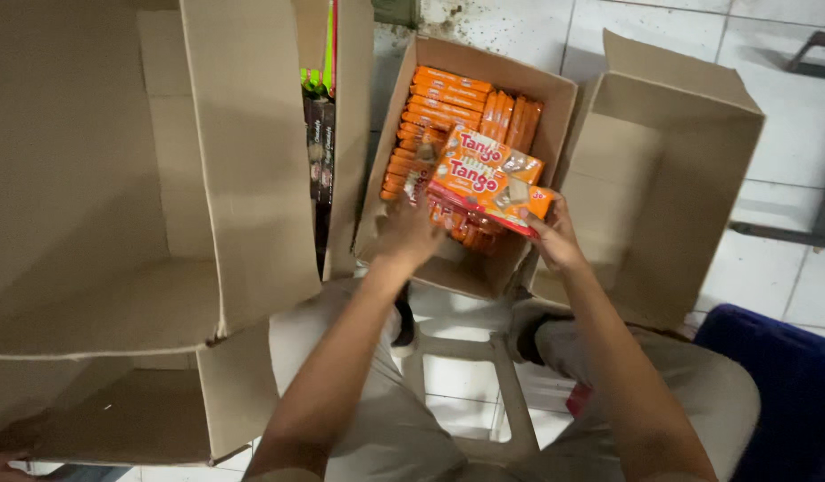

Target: The person sits on a low stool and repeatedly picks up packs of Tango snacks from a blue crate, placing them into a cardboard box. The person arranges the snack packs neatly inside the box, filling it up over time.

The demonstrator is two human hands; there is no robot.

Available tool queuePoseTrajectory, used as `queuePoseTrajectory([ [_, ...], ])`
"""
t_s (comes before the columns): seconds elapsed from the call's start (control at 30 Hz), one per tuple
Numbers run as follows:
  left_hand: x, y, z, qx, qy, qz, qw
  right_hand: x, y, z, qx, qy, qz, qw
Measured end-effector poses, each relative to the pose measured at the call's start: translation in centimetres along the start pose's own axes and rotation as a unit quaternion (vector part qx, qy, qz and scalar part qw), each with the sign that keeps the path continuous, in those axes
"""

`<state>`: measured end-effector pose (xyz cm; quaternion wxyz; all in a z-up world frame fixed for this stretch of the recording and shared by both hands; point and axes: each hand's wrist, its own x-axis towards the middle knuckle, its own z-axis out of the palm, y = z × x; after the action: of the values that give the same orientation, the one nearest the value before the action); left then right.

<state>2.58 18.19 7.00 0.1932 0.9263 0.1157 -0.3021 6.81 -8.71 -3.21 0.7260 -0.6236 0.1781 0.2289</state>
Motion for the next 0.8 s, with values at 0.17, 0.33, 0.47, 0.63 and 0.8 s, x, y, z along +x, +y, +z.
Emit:
queuePoseTrajectory([
  [0.17,-0.1,3.3,1.9,-0.011,-0.100,0.018,0.995,2.7,2.5,-1.2,-0.077,0.016,-0.034,0.996],
  [0.33,0.9,4.1,6.2,0.030,-0.159,0.025,0.987,3.6,3.9,-1.7,-0.204,-0.001,-0.099,0.974],
  [0.47,-0.4,4.8,5.0,0.063,-0.181,0.040,0.981,2.2,0.6,2.0,-0.608,0.123,-0.102,0.777],
  [0.63,-0.5,4.9,9.9,0.062,-0.199,0.055,0.977,4.5,-2.5,4.6,-0.664,-0.054,-0.151,0.731],
  [0.8,-1.0,5.6,7.4,0.004,-0.230,0.039,0.972,6.3,-6.1,7.6,-0.702,-0.127,0.023,0.700],
])
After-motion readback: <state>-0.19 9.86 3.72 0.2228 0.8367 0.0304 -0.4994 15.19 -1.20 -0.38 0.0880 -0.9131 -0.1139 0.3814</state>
